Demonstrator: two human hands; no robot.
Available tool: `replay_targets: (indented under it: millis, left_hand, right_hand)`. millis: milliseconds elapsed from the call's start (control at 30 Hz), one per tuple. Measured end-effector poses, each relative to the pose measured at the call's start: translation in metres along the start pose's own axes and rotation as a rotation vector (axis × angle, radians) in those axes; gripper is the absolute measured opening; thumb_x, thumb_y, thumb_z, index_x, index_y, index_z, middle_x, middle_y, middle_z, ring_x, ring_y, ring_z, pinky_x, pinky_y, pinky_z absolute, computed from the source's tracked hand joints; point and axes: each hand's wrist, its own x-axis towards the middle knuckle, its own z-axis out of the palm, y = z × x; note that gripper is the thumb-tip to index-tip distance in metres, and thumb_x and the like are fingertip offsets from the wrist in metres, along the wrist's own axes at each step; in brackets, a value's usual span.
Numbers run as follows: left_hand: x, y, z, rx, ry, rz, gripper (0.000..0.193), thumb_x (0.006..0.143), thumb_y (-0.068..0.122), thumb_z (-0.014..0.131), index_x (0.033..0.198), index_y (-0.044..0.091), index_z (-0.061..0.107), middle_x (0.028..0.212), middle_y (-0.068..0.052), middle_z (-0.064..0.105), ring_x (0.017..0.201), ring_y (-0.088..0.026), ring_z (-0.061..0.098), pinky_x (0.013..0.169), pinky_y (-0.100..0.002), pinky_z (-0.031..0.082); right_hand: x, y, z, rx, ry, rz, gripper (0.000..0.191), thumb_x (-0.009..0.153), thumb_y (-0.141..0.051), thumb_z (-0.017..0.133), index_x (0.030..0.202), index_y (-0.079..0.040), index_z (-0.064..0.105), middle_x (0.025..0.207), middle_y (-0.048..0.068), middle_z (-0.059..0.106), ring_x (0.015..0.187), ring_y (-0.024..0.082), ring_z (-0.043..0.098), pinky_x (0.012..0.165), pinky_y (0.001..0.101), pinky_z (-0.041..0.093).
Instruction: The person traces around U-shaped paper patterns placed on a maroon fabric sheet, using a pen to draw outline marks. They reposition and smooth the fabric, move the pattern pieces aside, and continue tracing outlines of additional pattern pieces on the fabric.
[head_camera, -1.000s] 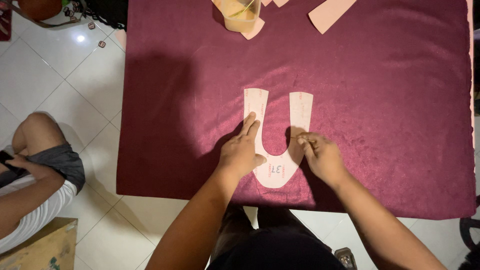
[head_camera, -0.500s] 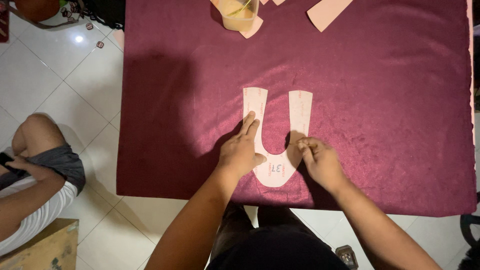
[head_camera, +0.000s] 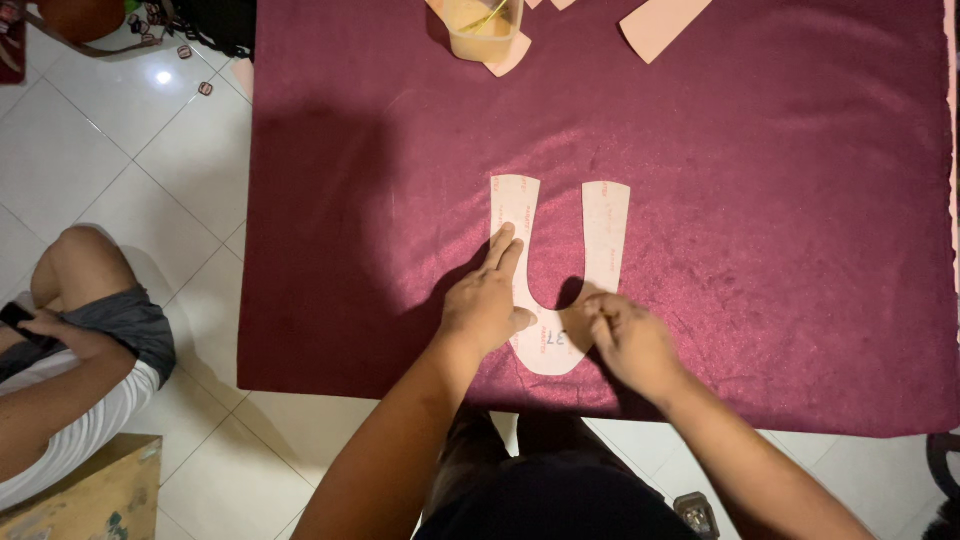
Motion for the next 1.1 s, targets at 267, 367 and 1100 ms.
replay_targets:
  millis: [267, 367, 1100]
  left_hand:
    - [0.0, -0.006, 0.007, -0.035, 0.057, 0.04, 0.104, 0.073, 0.024, 0.087, 0.156, 0.009, 0.027, 0.171, 0.006, 0.005, 0.128, -0.024, 0.059, 0.101, -0.038, 0.051]
    - [0.0, -0.005, 0.006, -0.03, 0.062, 0.05, 0.103, 0.073, 0.024, 0.087, 0.156, 0.008, 0.027, 0.171, 0.005, 0.004, 0.127, -0.024, 0.06, 0.1, -0.037, 0.052]
    - [0.041, 0.022, 0.042, 0.501, 0.067, 0.049, 0.062, 0.093, 0.004, 0.059, 0.145, -0.017, 0.034, 0.162, -0.036, 0.02, 0.149, -0.049, 0.028, 0.126, -0.052, 0.018]
  right_hand:
    - [0.064, 0.027, -0.011, -0.001, 0.204, -0.151, 0.02, 0.102, -0.02, 0.062, 0.106, -0.003, 0.07, 0.098, 0.018, 0.075, 0.078, 0.03, 0.074, 0.069, 0.0402, 0.061]
    - [0.054, 0.027, -0.014, -0.055, -0.011, -0.02, 0.019, 0.102, -0.02, 0.06, 0.106, -0.004, 0.07, 0.091, 0.015, 0.076, 0.071, 0.028, 0.073, 0.066, 0.0395, 0.062]
    - [0.125, 0.019, -0.038, 0.155, 0.027, 0.04, 0.022, 0.101, -0.021, 0.061, 0.11, -0.005, 0.072, 0.099, 0.012, 0.077, 0.083, 0.022, 0.075, 0.078, 0.0367, 0.061]
